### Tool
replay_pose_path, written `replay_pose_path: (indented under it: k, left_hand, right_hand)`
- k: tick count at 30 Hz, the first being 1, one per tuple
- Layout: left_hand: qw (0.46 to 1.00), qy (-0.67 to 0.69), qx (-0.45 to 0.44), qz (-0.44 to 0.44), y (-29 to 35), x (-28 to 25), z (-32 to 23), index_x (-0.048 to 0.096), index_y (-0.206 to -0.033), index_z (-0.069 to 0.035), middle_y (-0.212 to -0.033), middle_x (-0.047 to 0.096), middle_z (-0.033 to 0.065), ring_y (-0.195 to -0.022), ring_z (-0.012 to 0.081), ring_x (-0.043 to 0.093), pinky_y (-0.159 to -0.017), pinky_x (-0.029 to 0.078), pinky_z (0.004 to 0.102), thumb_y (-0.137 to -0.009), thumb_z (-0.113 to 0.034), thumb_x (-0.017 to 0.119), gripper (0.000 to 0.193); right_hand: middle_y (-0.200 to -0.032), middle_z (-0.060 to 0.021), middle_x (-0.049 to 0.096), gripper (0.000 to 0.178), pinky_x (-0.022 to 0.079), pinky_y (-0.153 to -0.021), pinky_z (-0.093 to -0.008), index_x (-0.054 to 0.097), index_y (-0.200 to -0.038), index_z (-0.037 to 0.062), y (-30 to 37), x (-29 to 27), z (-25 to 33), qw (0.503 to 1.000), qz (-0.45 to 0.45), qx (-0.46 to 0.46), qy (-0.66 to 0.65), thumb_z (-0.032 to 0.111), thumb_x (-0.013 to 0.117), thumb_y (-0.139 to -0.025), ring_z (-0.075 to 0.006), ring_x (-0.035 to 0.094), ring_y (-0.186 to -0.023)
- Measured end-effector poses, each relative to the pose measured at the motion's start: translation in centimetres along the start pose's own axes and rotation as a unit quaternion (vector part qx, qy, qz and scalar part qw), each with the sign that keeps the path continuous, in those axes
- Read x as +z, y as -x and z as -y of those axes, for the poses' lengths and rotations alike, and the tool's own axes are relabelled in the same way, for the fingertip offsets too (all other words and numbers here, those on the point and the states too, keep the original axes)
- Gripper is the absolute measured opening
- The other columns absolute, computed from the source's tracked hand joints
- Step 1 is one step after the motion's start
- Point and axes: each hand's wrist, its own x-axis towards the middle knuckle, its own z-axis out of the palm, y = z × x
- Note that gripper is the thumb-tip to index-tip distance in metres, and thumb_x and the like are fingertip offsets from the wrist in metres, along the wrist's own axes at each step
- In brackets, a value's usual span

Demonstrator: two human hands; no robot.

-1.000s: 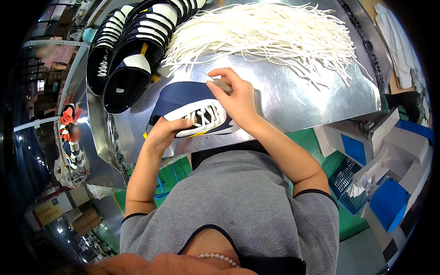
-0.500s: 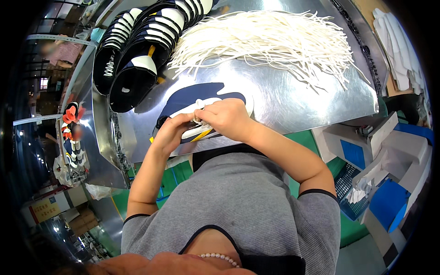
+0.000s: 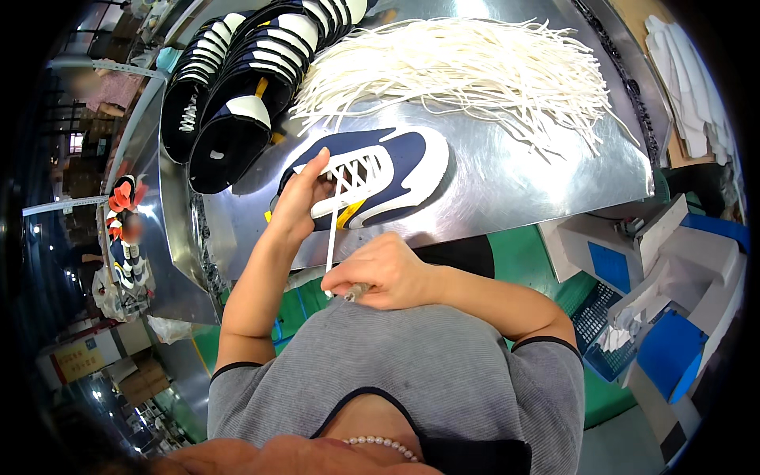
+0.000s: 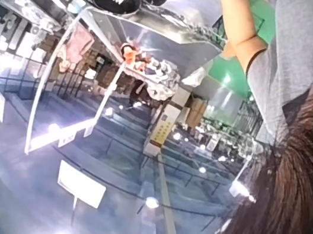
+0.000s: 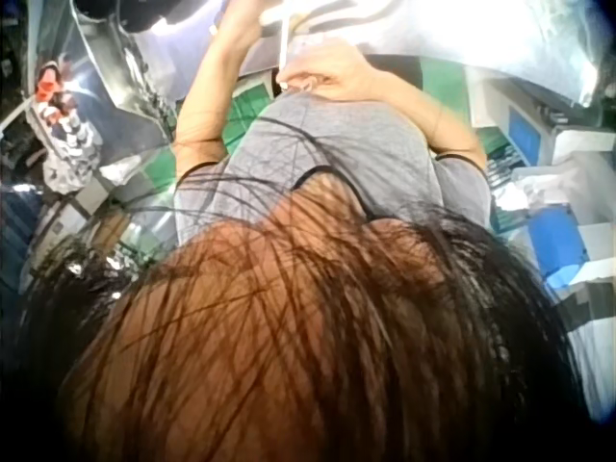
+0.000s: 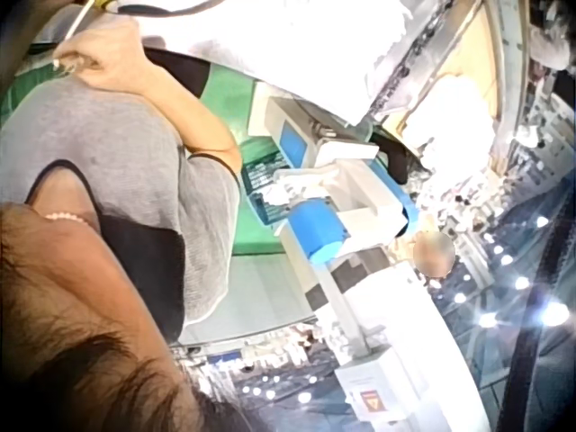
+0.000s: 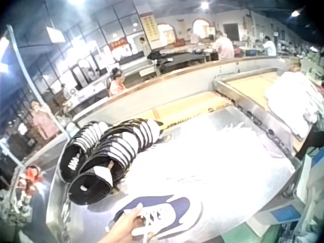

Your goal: The person laces a shoe upper by hand, threading a white shoelace through the eyelets of a blue and white sneaker upper placed on a metal work surface, then moves the finished upper to a stack.

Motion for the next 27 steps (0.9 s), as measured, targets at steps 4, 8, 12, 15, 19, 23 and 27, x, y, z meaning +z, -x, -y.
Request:
replay_pose_path:
  k: [4, 8, 12, 15, 19, 23, 27]
  left_hand:
    - [1.000, -0.011, 0.019, -0.006, 0.0, 1.1, -0.5, 0.064, -0.107, 0.002, -0.097, 0.067, 0.0109, -0.087, 0.0178, 0.062, -0.082, 0.052, 0.0333, -0.099, -0.043, 0.061, 0.045]
    - [1.000, 0.024, 0.008, -0.006, -1.6, -0.4, -0.6, 0.060, -0.117, 0.007, -0.111, 0.069, 0.0176, -0.099, 0.0237, 0.068, -0.089, 0.056, 0.0379, -0.096, -0.039, 0.067, 0.050]
    - [1.000, -0.008, -0.003, 0.014, -1.2, 0.6, -1.1, 0.060, -0.121, 0.006, -0.113, 0.068, 0.0165, -0.103, 0.0229, 0.066, -0.091, 0.054, 0.0375, -0.099, -0.046, 0.061, 0.057]
    - [0.999, -0.018, -0.014, 0.031, 0.3, 0.5, -1.3, 0.060, -0.123, 0.006, -0.114, 0.068, 0.0134, -0.106, 0.0198, 0.064, -0.095, 0.051, 0.0358, -0.101, -0.046, 0.058, 0.056]
    - [0.965, -0.223, 0.056, 0.127, 2.8, -1.8, -0.7, 0.061, -0.126, 0.004, -0.118, 0.068, 0.0119, -0.104, 0.0176, 0.064, -0.094, 0.050, 0.0334, -0.105, -0.034, 0.053, 0.044]
    - [0.890, -0.407, 0.197, 0.060, 8.0, -1.1, -1.1, 0.058, -0.125, 0.005, -0.112, 0.069, 0.0144, -0.103, 0.0223, 0.065, -0.094, 0.049, 0.0346, -0.098, -0.023, 0.064, 0.040]
    - [0.838, -0.495, 0.223, 0.049, 10.2, -3.0, 0.1, 0.064, -0.117, 0.002, -0.106, 0.070, 0.0164, -0.098, 0.0246, 0.067, -0.088, 0.050, 0.0335, -0.086, -0.013, 0.075, 0.036]
  right_hand:
    - [-0.076, -0.0022, 0.071, 0.020, 0.051, -0.054, -0.0304, 0.073, -0.096, 0.0123, 0.1, -0.3, -1.3, 0.996, -0.033, 0.039, 0.070, 0.009, 0.076, -0.076, -0.0187, 0.068, -0.062]
    - [-0.073, -0.0043, 0.070, 0.015, 0.052, -0.055, -0.0316, 0.073, -0.097, 0.0129, -0.4, 1.1, -0.5, 1.000, 0.006, 0.007, 0.025, 0.012, 0.075, -0.082, -0.0204, 0.069, -0.063]
    - [-0.081, -0.0067, 0.073, 0.020, 0.053, -0.059, -0.0319, 0.074, -0.100, 0.0123, -0.4, 0.7, -3.6, 0.984, -0.105, 0.122, 0.077, 0.008, 0.074, -0.080, -0.0216, 0.069, -0.066]
    - [-0.088, -0.0080, 0.074, 0.020, 0.055, -0.065, -0.0303, 0.074, -0.102, 0.0092, 0.6, -1.0, -4.3, 0.971, -0.092, 0.197, 0.101, 0.007, 0.074, -0.082, -0.0207, 0.071, -0.073]
    - [-0.086, -0.0077, 0.074, 0.016, 0.053, -0.066, -0.0267, 0.075, -0.103, 0.0087, 2.1, -2.9, -2.0, 0.975, -0.062, 0.205, 0.060, 0.010, 0.072, -0.087, -0.0162, 0.071, -0.073]
    - [-0.080, -0.0019, 0.072, 0.016, 0.049, -0.071, -0.0243, 0.074, -0.102, 0.0006, 2.3, -4.5, -1.0, 0.884, -0.131, 0.448, -0.019, 0.012, 0.067, -0.094, -0.0074, 0.062, -0.077]
    - [-0.066, 0.0033, 0.060, 0.022, 0.040, -0.056, -0.0237, 0.074, -0.098, -0.0008, 0.6, -3.5, -1.4, 0.881, -0.029, 0.472, 0.020, 0.020, 0.067, -0.096, -0.0059, 0.051, -0.061]
